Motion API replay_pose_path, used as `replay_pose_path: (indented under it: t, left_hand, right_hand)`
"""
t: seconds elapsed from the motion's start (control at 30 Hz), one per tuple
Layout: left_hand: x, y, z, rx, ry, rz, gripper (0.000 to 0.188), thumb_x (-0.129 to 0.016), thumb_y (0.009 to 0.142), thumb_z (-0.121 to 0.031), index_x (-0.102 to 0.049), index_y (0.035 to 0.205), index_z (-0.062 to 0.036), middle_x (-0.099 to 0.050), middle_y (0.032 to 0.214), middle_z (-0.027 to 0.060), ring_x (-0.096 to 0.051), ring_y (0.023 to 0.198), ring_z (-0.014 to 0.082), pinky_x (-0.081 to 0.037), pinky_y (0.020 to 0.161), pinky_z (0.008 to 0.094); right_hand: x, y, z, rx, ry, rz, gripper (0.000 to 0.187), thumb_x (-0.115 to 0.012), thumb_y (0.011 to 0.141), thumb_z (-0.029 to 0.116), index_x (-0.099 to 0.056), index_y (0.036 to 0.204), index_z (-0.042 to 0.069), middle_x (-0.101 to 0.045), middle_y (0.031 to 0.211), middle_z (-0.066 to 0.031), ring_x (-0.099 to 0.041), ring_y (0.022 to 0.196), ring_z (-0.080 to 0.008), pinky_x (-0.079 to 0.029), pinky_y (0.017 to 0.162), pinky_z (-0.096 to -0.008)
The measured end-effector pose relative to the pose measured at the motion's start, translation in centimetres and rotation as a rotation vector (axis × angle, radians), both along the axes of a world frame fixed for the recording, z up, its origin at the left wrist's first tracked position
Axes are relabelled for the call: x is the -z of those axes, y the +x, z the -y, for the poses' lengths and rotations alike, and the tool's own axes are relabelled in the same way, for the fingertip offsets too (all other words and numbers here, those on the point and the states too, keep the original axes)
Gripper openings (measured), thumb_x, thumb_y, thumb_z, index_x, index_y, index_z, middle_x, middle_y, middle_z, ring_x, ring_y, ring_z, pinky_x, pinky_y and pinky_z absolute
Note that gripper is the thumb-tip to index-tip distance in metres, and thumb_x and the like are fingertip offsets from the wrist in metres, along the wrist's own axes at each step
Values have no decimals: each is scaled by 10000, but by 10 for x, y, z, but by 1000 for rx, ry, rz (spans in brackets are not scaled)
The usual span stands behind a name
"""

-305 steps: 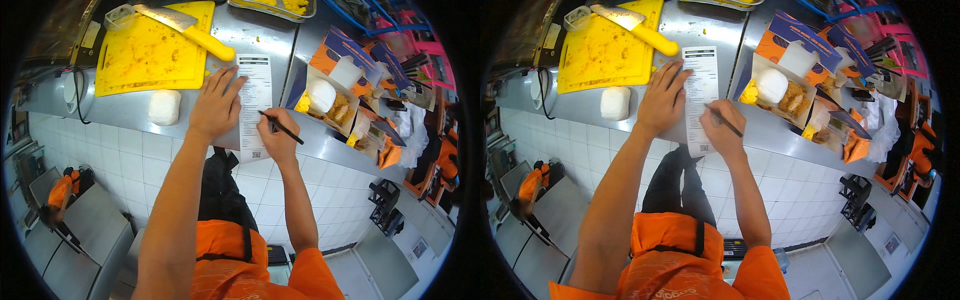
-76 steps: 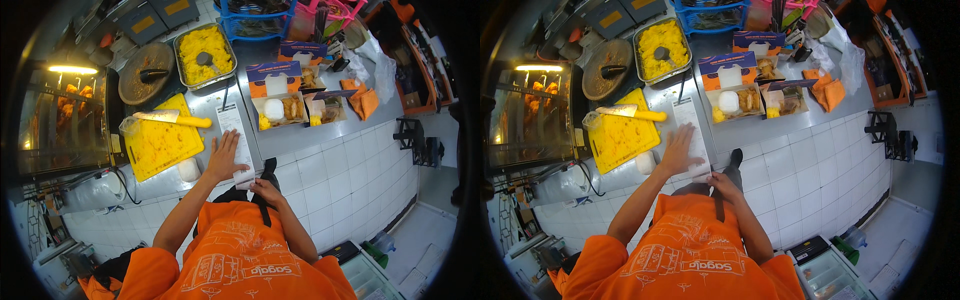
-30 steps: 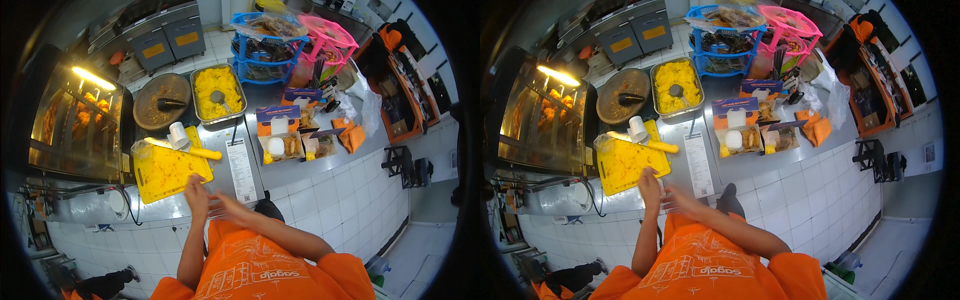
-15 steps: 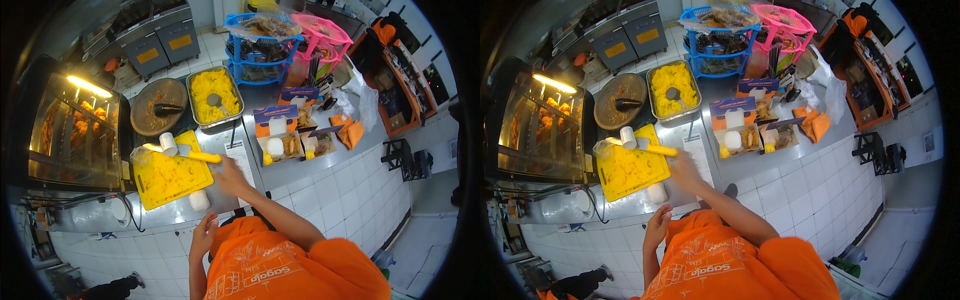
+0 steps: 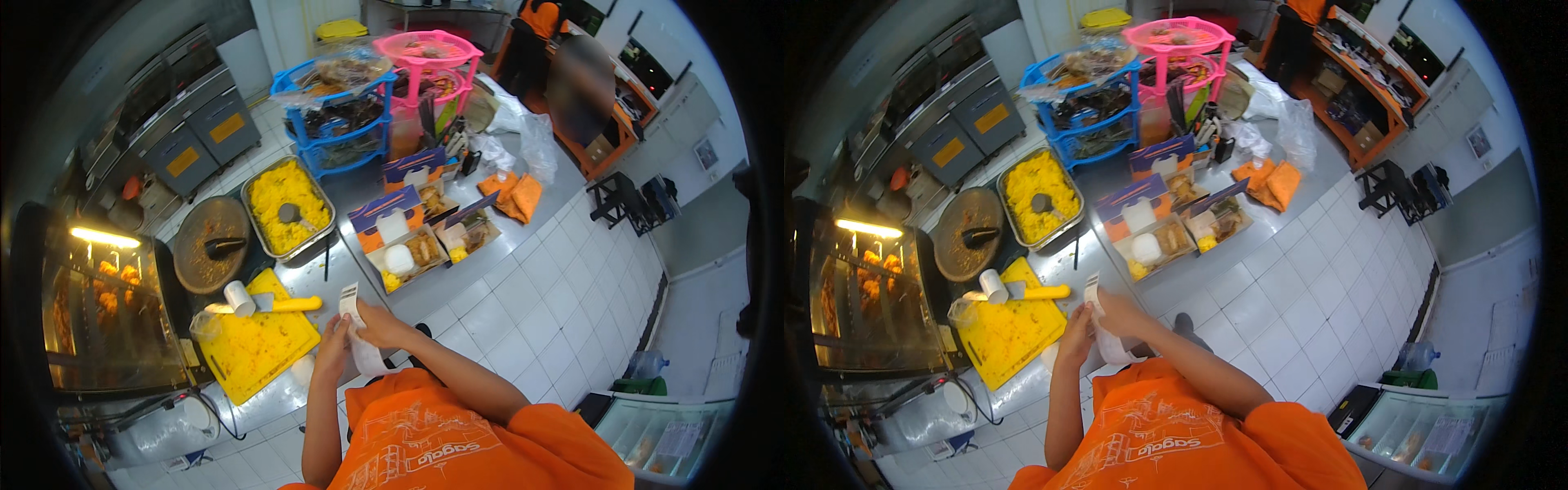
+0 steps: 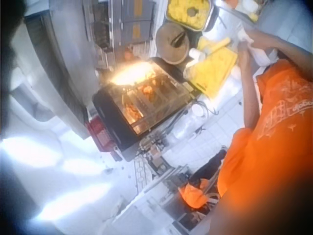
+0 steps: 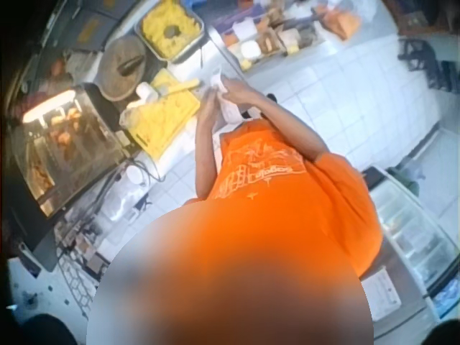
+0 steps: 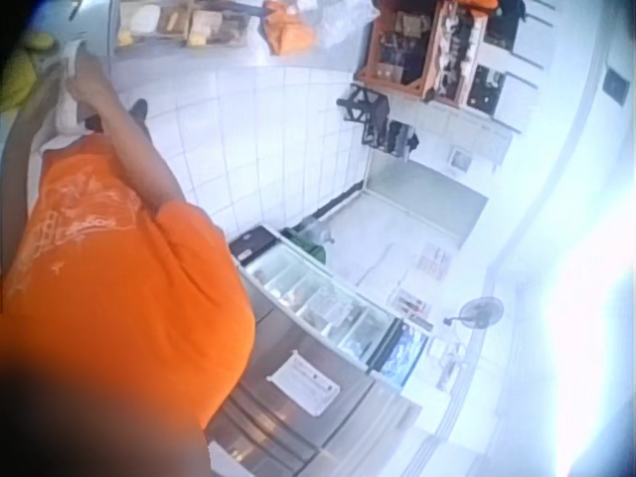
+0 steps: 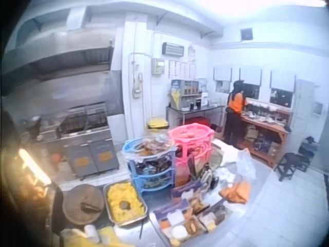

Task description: The person assembles takeout orders by placing portions of yellow rice and other food items into takeaway boxes while referencing a printed order list. They use a spoon to scoop rice and a pen to mark items on the list, coordinating with a coworker who handles packaging.

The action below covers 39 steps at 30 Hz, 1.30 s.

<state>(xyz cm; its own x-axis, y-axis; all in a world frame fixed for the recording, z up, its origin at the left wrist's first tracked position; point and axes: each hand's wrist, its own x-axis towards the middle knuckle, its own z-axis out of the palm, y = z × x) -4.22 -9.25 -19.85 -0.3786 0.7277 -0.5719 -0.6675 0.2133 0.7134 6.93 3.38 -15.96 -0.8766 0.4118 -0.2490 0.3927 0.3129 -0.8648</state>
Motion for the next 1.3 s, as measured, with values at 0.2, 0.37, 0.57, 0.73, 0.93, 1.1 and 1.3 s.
replay_pose_path:
  t: [0.2, 0.37, 0.57, 0.73, 0.93, 1.1, 1.3]
  left_hand:
    - [-41, 15, -53, -16, 250, 200, 290, -678, 947, -136, -554, 1201, -74, -700, 1037, 46, -673, 905, 143, -533, 824, 317]
    - [-77, 31, -98, -69, 191, -20, 263, -675, 949, -122, -569, 1179, -53, -713, 963, 46, -660, 795, 108, -523, 739, 255]
    - [-80, 16, -125, -154, 33, -280, 194, -632, 986, -222, -626, 1021, -31, -641, 797, 18, -460, 496, 52, -366, 461, 208]
    - [-59, 16, -125, -300, -277, -433, 389, -554, 1024, -371, -643, 827, -48, -418, 513, -56, -315, 396, 33, -241, 382, 226]
    - [-54, 24, -169, -363, -391, -1146, 213, -651, 940, -218, -658, 948, -6, -615, 696, 55, -565, 622, 140, -433, 565, 297]
    - [-77, 93, -210, 49, -415, -1106, 431, -763, 827, -192, -592, 1206, -81, -643, 1002, 115, -598, 775, 232, -502, 720, 368]
    - [-34, 150, -291, -105, -233, -1461, 644, -799, 786, -276, -482, 1258, 26, -536, 1159, 201, -525, 1061, 396, -457, 872, 476]
  right_hand:
    - [-55, 74, -42, 31, -333, -126, 658, -642, 822, 88, -409, 1432, 7, -599, 1257, -225, -585, 1172, -335, -439, 1027, -388]
    - [-87, 136, -105, 101, -247, 40, 303, -620, 956, 82, -570, 1236, -24, -660, 1084, -95, -584, 1011, -138, -484, 883, -293]
    - [-105, 233, -275, 404, -64, -246, 339, -573, 980, 112, -555, 1296, -11, -681, 1079, -82, -628, 1000, -167, -500, 907, -325]
    - [-48, 230, -441, 758, -110, -245, 412, -584, 971, 92, -494, 1357, -20, -665, 1100, -127, -635, 998, -177, -489, 915, -303]
    - [-34, 167, -480, 738, 725, -108, 491, -580, 935, 85, -450, 1402, 2, -598, 1194, -260, -604, 1072, -379, -478, 930, -440]
    - [-48, 184, -400, -25, 510, -48, 774, -733, 772, 70, -377, 1459, 81, -624, 1156, -208, -616, 1089, -314, -462, 957, -410]
    - [22, 160, -347, 456, 234, -285, 782, -759, 770, 64, -367, 1447, 52, -631, 968, -137, -628, 940, -256, -483, 855, -351]
